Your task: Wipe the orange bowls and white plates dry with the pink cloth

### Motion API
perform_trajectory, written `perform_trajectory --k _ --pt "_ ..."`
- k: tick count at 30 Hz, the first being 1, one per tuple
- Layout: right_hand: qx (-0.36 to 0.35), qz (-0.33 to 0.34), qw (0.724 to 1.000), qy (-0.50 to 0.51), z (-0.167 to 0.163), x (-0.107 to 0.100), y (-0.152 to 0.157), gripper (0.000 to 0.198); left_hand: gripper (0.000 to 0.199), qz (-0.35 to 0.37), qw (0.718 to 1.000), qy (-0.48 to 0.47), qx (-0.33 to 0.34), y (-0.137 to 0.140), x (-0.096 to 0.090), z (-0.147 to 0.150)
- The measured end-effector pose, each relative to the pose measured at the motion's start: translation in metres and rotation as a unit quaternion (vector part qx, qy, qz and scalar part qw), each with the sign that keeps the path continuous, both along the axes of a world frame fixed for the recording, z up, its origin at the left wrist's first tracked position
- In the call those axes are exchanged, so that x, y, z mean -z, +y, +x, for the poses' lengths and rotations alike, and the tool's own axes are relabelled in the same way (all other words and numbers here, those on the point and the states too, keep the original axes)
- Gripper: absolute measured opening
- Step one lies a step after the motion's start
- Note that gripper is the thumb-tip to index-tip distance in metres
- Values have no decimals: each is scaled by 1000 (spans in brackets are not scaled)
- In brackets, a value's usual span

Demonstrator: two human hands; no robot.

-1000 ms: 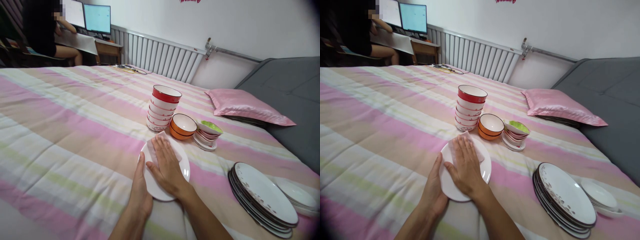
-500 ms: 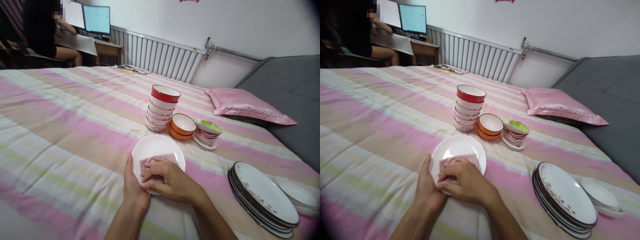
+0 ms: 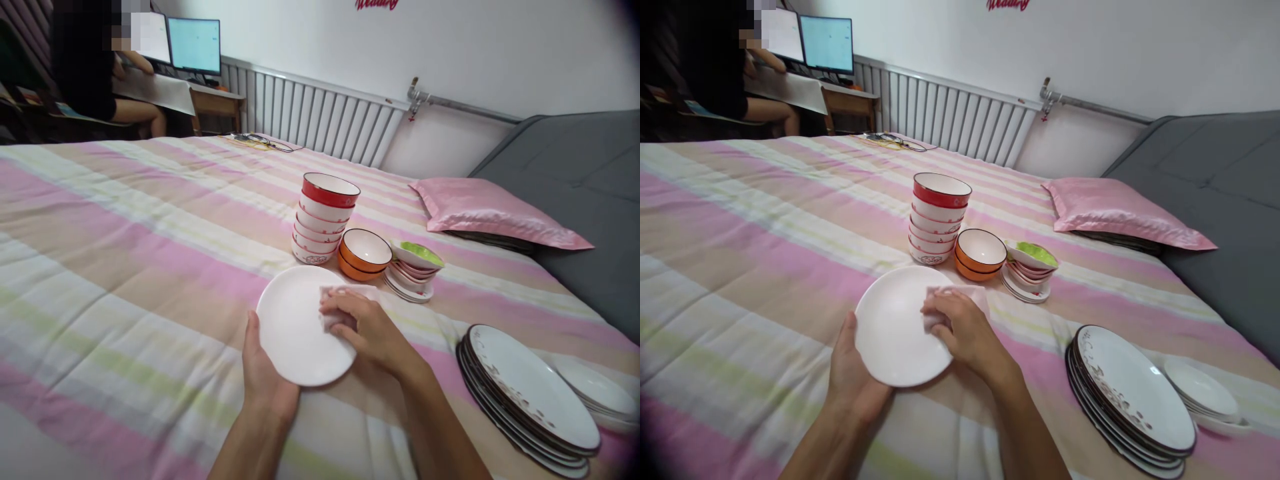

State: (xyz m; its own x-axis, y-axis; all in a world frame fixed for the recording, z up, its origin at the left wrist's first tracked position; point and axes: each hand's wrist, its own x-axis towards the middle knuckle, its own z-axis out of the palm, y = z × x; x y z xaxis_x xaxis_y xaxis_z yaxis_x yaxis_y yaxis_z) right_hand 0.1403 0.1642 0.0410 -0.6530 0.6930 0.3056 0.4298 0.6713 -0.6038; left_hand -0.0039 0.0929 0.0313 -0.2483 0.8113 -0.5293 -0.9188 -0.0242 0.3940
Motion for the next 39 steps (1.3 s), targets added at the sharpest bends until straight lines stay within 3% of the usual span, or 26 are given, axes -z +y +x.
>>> perform_trajectory --k 6,12,19,23,28,31,36,39 --pt "69 69 995 36 -13 19 8 46 53 31 999 14 8 -1 7 4" --pt "105 82 990 54 -25 25 1 53 48 21 999 31 12 -3 7 10" --pt "100 98 989 38 -19 22 2 55 50 9 999 31 11 -2 3 6" --pt "174 114 977 43 -14 15 2 44 50 -10 1000 18 -13 -1 1 4" --pt "323 55 944 45 0 8 6 39 47 -29 999 33 -20 -3 0 3" --pt "363 -3 932 13 14 12 12 44 47 -33 999 37 -16 -3 0 3" --pt "327 -160 922 129 29 24 26 46 48 -24 999 45 -18 -4 1 3" --pt "287 -203 920 171 29 20 27 43 47 -21 998 49 -23 -5 2 3"
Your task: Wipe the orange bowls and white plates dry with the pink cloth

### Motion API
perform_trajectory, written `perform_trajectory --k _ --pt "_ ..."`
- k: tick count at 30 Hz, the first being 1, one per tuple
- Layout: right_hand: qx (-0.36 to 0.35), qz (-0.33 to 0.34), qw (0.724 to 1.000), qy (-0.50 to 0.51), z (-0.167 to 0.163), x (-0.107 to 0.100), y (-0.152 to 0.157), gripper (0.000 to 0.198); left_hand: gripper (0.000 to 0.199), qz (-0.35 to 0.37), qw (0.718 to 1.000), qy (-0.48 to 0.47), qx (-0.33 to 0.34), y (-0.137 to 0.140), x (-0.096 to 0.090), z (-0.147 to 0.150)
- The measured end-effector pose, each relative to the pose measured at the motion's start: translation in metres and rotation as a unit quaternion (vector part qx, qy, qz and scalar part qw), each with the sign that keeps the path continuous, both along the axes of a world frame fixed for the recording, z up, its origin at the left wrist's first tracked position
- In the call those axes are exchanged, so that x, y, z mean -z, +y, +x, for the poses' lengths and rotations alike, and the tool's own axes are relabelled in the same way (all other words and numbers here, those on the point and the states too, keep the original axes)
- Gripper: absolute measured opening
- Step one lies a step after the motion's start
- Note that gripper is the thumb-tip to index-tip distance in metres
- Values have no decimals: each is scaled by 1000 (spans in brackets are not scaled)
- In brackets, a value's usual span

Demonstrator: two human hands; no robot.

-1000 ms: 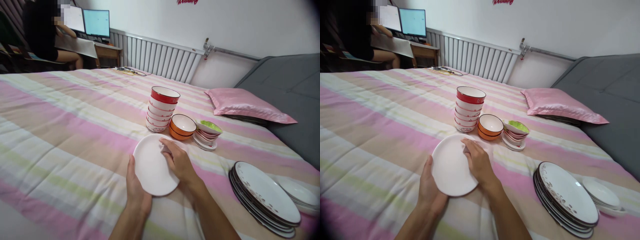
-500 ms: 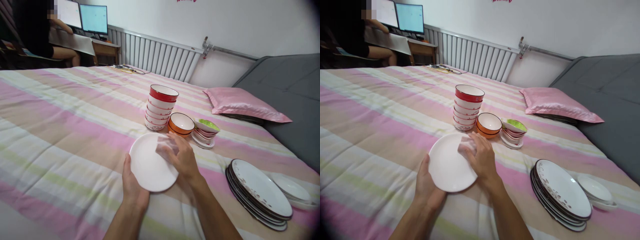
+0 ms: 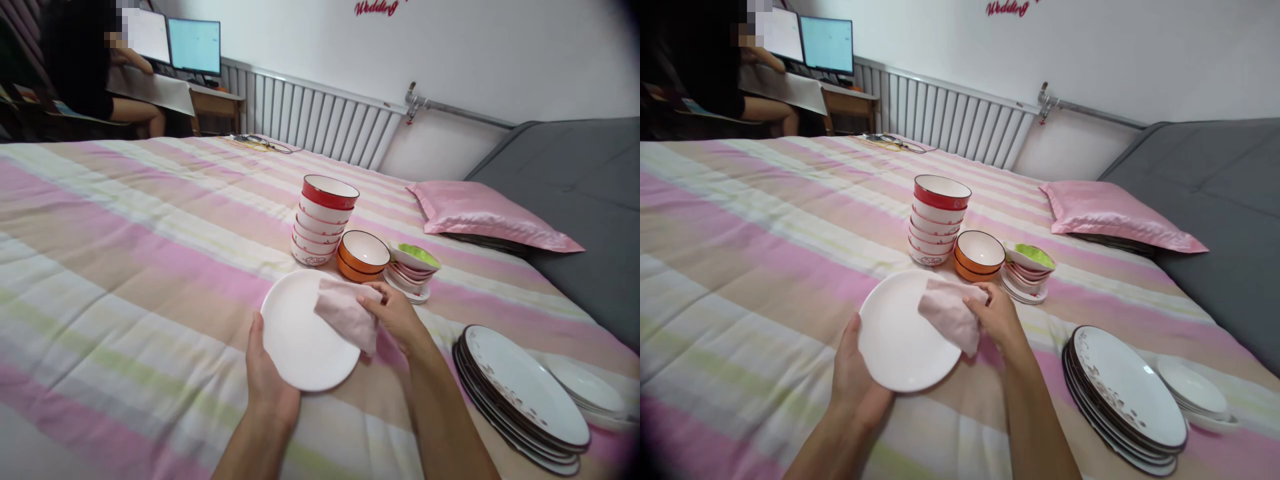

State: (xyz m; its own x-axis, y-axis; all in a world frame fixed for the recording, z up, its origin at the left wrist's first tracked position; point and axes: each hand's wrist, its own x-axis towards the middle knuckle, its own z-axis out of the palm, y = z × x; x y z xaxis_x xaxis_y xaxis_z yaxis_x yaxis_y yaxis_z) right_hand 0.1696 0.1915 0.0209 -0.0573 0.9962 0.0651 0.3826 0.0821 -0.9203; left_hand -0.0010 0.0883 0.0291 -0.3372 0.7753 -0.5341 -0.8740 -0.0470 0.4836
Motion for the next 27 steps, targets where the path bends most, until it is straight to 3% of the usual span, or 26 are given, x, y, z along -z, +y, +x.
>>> perform_trajectory --k 3,5,7,9,12,15,17,19,23,27 --pt "-10 -15 997 75 -2 -16 -6 41 47 -4 1000 2 3 0 1 -1" --pt "37 -3 984 174 -3 -28 -13 36 46 -7 1000 6 4 0 1 -1" --pt "112 93 966 213 -5 -37 -21 32 47 -6 1000 8 2 1 2 -1" --pt "153 225 948 167 -11 -40 -27 25 47 -3 1000 4 -1 1 2 0" --pt "90 334 938 30 -29 -33 -35 13 47 7 1000 -6 -7 2 3 2" --pt "-109 328 935 -83 -49 -23 -42 6 49 30 999 -25 1 2 4 2" --pt "-244 296 913 -139 -59 -20 -48 7 52 53 997 -43 21 2 4 1" --pt "-306 264 899 -167 -62 -22 -52 13 55 69 995 -56 37 1 4 0" --pt "-249 246 916 -195 -56 -29 -55 22 56 81 994 -65 35 1 3 0" --pt "-174 260 901 -301 -49 -30 -52 10 56 104 991 -75 47 2 4 1"
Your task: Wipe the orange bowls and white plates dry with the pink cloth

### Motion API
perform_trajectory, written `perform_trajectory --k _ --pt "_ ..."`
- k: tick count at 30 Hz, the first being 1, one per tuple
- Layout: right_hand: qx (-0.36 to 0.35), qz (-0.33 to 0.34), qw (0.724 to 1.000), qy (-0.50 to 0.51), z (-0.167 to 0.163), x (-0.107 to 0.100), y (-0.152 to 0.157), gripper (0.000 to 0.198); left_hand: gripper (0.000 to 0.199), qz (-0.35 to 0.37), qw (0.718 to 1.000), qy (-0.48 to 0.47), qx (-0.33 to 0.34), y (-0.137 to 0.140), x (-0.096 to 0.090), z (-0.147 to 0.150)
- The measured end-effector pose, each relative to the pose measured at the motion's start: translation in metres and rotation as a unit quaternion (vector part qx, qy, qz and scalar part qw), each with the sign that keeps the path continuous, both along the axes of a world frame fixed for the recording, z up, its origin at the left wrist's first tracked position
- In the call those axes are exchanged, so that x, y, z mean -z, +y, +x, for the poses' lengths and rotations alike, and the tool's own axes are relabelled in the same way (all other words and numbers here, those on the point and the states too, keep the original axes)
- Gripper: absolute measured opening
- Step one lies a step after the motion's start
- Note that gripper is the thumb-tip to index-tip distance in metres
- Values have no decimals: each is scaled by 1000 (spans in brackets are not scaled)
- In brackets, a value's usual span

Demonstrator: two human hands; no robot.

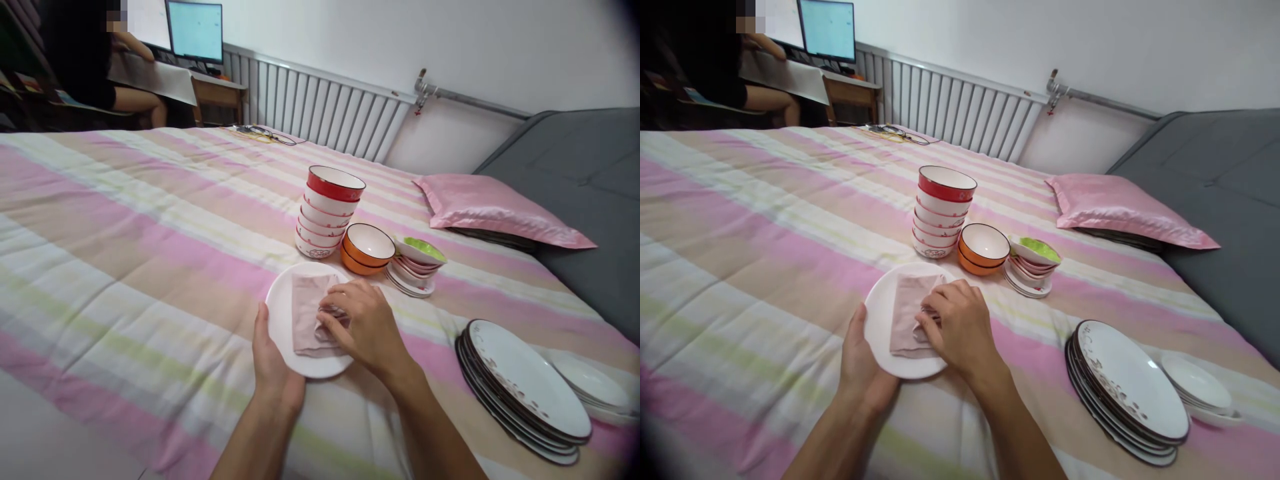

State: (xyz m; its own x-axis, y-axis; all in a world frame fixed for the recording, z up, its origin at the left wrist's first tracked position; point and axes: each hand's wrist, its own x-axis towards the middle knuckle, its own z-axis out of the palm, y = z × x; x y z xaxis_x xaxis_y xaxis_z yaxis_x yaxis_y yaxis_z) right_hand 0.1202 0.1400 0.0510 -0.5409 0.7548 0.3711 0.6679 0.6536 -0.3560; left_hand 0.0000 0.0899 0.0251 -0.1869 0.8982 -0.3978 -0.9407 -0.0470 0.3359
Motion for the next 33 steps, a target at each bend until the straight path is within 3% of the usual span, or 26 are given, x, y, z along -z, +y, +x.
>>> perform_trajectory --k 2,7,9,12,18,25,27,30,33 --pt "20 4 1000 -11 1 1 1 13 56 3 1000 1 1 0 1 0" --pt "96 -66 993 11 -2 5 -2 53 53 -28 999 18 -19 1 0 0" --pt "130 -80 988 9 -5 9 -2 59 54 -30 999 18 -18 1 0 0" --pt "143 -77 987 20 -9 16 1 53 55 -24 1000 14 -10 0 0 2" --pt "97 -82 986 111 -7 18 7 33 54 -31 999 26 -16 0 -2 3" --pt "114 -150 961 203 27 9 26 23 53 -65 996 53 -32 2 -3 2" --pt "145 -128 962 194 40 9 33 26 51 -74 995 58 -38 2 -2 2" --pt "241 -5 958 158 49 6 38 33 50 -78 994 63 -43 2 -2 1" --pt "222 69 953 195 40 0 30 31 49 -79 994 57 -42 2 -3 1"
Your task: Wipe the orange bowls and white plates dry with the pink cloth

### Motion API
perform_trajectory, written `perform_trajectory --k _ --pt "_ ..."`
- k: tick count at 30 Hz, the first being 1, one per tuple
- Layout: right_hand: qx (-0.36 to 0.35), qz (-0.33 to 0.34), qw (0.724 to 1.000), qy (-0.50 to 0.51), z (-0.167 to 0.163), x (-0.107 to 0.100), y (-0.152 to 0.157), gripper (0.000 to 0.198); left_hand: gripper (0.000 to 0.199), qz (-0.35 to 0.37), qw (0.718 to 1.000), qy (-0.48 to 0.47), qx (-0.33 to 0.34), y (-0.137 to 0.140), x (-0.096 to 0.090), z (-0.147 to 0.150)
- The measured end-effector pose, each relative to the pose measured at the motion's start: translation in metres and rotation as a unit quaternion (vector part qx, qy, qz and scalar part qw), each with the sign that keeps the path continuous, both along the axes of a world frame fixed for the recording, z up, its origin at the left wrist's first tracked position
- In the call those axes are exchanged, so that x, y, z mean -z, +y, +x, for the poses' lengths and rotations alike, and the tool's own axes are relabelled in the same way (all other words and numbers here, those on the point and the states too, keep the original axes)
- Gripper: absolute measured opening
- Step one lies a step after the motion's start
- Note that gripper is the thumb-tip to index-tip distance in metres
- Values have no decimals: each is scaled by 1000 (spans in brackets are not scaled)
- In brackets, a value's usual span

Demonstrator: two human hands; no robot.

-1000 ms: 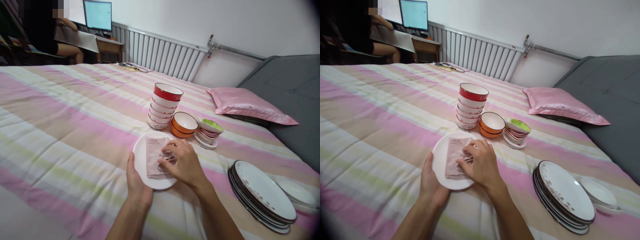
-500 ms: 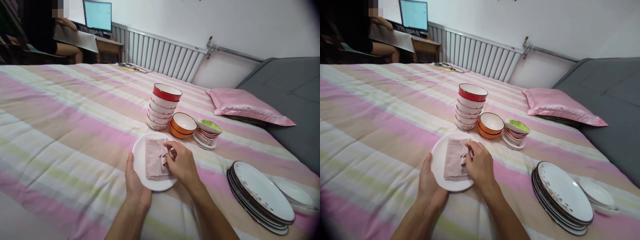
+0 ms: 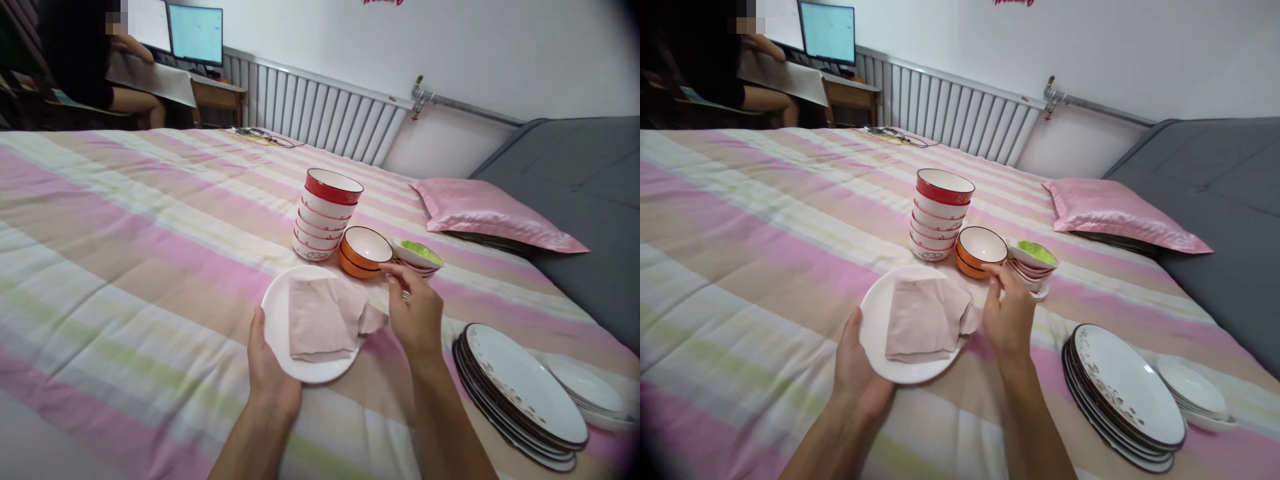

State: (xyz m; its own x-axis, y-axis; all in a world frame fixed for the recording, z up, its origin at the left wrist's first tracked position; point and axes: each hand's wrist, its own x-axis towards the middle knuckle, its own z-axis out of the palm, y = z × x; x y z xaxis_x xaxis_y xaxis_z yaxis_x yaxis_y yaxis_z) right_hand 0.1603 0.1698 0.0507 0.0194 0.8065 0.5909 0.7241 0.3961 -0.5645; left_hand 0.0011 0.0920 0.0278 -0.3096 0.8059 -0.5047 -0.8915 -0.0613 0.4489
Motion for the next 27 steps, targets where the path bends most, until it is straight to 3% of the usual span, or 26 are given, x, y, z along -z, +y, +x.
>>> perform_trajectory --k 2,5,10,18,22,27 --pt "-90 -2 996 -29 -15 -3 -12 30 50 4 1000 -10 1 0 -1 0" --pt "-236 -63 957 -159 -40 2 -30 45 54 14 999 -30 5 0 -2 -2" --pt "-199 -190 917 -288 -63 24 -42 77 59 38 998 -52 5 -1 0 -5" --pt "-258 -250 879 -312 -65 24 -48 84 57 35 997 -65 -15 0 3 -2" --pt "-258 -245 884 -303 -67 24 -48 83 56 40 997 -68 -17 0 3 -1" --pt "-213 -217 912 -275 -66 34 -44 84 53 55 996 -68 -3 -1 4 3"
